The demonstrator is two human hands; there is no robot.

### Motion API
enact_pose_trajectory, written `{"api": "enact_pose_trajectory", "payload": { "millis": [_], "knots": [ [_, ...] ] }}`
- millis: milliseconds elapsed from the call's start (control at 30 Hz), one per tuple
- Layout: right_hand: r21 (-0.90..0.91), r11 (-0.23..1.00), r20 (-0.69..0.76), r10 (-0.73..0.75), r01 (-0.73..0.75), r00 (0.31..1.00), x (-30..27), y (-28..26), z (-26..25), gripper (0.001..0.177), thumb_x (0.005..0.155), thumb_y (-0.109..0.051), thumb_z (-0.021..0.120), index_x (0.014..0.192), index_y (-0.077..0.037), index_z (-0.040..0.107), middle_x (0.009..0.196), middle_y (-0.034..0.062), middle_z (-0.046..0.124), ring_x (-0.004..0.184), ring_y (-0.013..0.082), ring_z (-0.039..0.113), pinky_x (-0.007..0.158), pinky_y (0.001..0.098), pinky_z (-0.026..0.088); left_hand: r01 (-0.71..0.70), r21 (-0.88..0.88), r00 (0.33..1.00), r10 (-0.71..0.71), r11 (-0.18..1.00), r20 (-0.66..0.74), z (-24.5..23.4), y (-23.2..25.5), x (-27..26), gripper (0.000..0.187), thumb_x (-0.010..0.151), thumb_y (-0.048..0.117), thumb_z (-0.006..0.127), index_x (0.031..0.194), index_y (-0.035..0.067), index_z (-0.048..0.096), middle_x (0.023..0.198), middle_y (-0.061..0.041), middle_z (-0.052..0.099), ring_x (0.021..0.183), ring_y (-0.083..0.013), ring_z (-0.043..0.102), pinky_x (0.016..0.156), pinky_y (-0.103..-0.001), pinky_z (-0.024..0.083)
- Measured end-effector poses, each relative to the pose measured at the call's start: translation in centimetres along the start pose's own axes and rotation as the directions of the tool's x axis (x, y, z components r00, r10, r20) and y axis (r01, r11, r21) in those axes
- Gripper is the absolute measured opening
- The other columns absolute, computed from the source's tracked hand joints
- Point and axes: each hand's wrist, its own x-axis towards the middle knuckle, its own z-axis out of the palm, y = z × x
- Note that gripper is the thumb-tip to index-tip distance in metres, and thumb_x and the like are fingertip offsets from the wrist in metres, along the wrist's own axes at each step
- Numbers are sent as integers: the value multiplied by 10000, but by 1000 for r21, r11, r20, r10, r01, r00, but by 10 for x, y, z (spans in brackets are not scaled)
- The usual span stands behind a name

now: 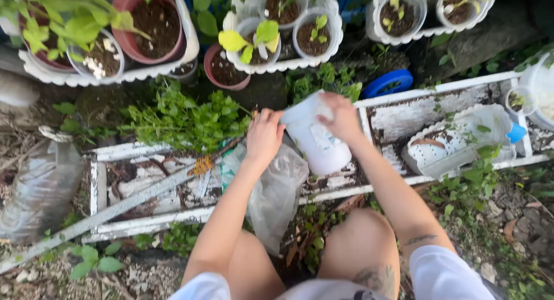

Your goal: Removing weeds and small plants from a garden area using hands and a small scoop.

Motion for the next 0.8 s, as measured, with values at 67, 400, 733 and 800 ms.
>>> {"api": "enact_pose_trajectory", "payload": {
  "millis": [67,400,733,800],
  "knots": [
    [-135,979,-1,-153,152,988,20,-15,0,766,745,-291,833,1447,-115,583,1386,149,608,1287,396,521,1089,525,369,-3,1,1000,3,1000,-3,-2,2,6,325,862,147,740,1179,90,700,1116,-99,636,1066,-320,616,895,-453,482],
    [-322,916,139,-204,239,969,-85,-1,-72,483,772,-335,823,1205,-172,684,1158,109,625,1230,334,541,1223,566,251,16,-2,998,-16,1000,-53,-32,-28,-18,242,892,139,721,1130,101,718,1099,-97,653,1040,-317,628,892,-456,482],
    [-508,846,-74,-227,159,971,-244,17,-87,315,776,-160,742,1063,-273,676,1088,6,587,1163,246,548,1104,506,349,-43,15,999,43,999,-10,-33,-27,-17,208,905,148,726,1108,107,721,1060,-90,645,1008,-317,632,845,-460,483],
    [-556,802,-62,-299,216,952,-254,11,-86,358,757,-178,714,1065,-356,669,1067,-35,566,1149,203,537,1056,475,349,-82,16,997,82,997,-10,-28,-19,-15,191,915,131,716,1103,97,728,1062,-99,643,1001,-327,628,837,-462,479]
  ]
}}
